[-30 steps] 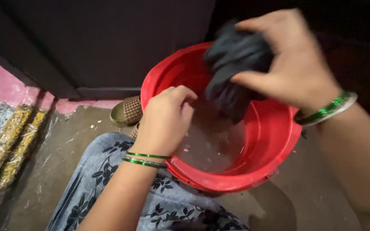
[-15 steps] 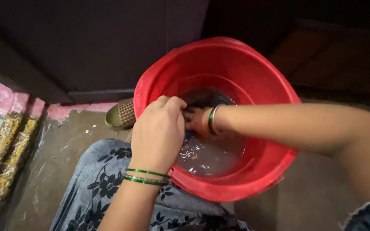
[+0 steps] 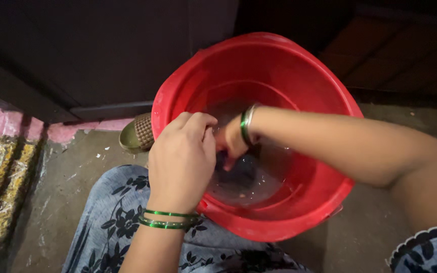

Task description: The person dips a black cloth into a red bucket of water, wrings it out, and then wipes a pink-painted threshold by hand.

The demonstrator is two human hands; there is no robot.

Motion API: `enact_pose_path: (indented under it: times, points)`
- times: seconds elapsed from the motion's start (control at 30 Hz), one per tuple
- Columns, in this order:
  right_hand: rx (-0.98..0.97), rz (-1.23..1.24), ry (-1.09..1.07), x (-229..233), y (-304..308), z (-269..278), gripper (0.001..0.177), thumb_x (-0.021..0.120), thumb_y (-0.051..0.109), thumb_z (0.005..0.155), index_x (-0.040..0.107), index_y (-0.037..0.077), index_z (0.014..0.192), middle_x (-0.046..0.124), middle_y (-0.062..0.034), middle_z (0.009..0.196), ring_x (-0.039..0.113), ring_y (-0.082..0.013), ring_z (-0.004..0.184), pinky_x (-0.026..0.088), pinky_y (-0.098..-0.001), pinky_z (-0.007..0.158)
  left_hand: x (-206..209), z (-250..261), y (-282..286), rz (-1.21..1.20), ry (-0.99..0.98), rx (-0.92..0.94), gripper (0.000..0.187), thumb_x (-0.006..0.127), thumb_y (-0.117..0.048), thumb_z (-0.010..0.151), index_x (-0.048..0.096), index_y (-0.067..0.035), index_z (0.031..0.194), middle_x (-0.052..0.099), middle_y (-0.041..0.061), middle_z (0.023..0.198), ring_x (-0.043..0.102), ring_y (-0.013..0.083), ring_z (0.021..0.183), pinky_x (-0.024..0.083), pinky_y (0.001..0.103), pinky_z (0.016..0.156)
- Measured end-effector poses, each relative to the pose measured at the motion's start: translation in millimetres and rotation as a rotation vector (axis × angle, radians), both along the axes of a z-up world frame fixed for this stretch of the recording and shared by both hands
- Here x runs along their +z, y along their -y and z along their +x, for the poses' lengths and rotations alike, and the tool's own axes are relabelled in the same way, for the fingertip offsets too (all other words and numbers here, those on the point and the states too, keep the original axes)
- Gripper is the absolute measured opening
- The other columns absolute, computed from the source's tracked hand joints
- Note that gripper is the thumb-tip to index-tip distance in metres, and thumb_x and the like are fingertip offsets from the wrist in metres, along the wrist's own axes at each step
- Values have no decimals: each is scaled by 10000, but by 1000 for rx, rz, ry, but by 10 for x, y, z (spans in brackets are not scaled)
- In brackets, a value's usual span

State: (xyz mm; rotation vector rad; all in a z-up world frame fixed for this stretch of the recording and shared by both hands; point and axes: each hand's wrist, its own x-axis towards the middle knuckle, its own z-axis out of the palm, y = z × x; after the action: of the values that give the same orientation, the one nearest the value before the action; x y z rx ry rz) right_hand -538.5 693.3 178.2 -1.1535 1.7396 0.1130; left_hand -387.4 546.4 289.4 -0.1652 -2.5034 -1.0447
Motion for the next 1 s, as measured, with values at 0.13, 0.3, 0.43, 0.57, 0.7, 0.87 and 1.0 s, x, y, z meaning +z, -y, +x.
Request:
enact_pose_path:
  times: [0.13,0.3,0.43,0.57,0.7,0.87,1.0]
  points:
    - [-238,-14,-93,664,-56,-185,526,755,468,787,717,138,1196,787,-106,1099,746,-271,1019,556,-411,918,-11,-15,-16,4,10,18,106,657,-110,897,730,-92,971,704,99,923,679,332,876,535,455,738]
    - [-231,-222,-504,592,-271,-454,616,852,379,751,665,76,1255,733,-196,1075,700,-361,998,539,-443,901,-2,-7,-9,-12,3,21,116,658,-100,884,723,-74,976,694,109,909,673,342,863,531,467,732]
    - [-171,-464,-539,494,-248,-444,475,858,234,689,747,107,1133,751,-142,1049,673,-360,1012,530,-452,888,-5,-8,-15,-1,2,33,113,651,-95,894,725,-83,978,695,104,905,676,337,866,532,463,738]
    - [-333,65,-408,269,-50,-118,428,802,263,774,722,141,1176,755,-122,1109,745,-311,1036,594,-439,901,-10,-7,0,-8,5,16,108,657,-106,893,721,-87,977,691,106,912,671,339,873,529,465,749]
    - [100,25,-416,-384,-51,132,571,783,131,754,662,206,1308,694,-119,1249,662,-330,1145,521,-446,973,-16,-6,-5,-7,-21,16,109,651,-102,904,713,-88,992,693,98,932,674,331,891,533,456,765]
    - [-10,44,-367,-1146,-362,134,432,684,237,897,656,203,1327,676,-91,1303,640,-313,1187,478,-474,1012,-4,10,-11,-19,18,27,117,664,-111,880,720,-87,979,681,104,890,670,334,871,526,456,749]
    - [-33,-62,-303,-1204,-348,82,383,638,159,862,708,158,1239,727,-144,1188,682,-323,1108,522,-456,947,-20,8,-1,-2,-12,23,113,655,-102,888,718,-80,979,684,103,900,673,329,878,530,451,759]
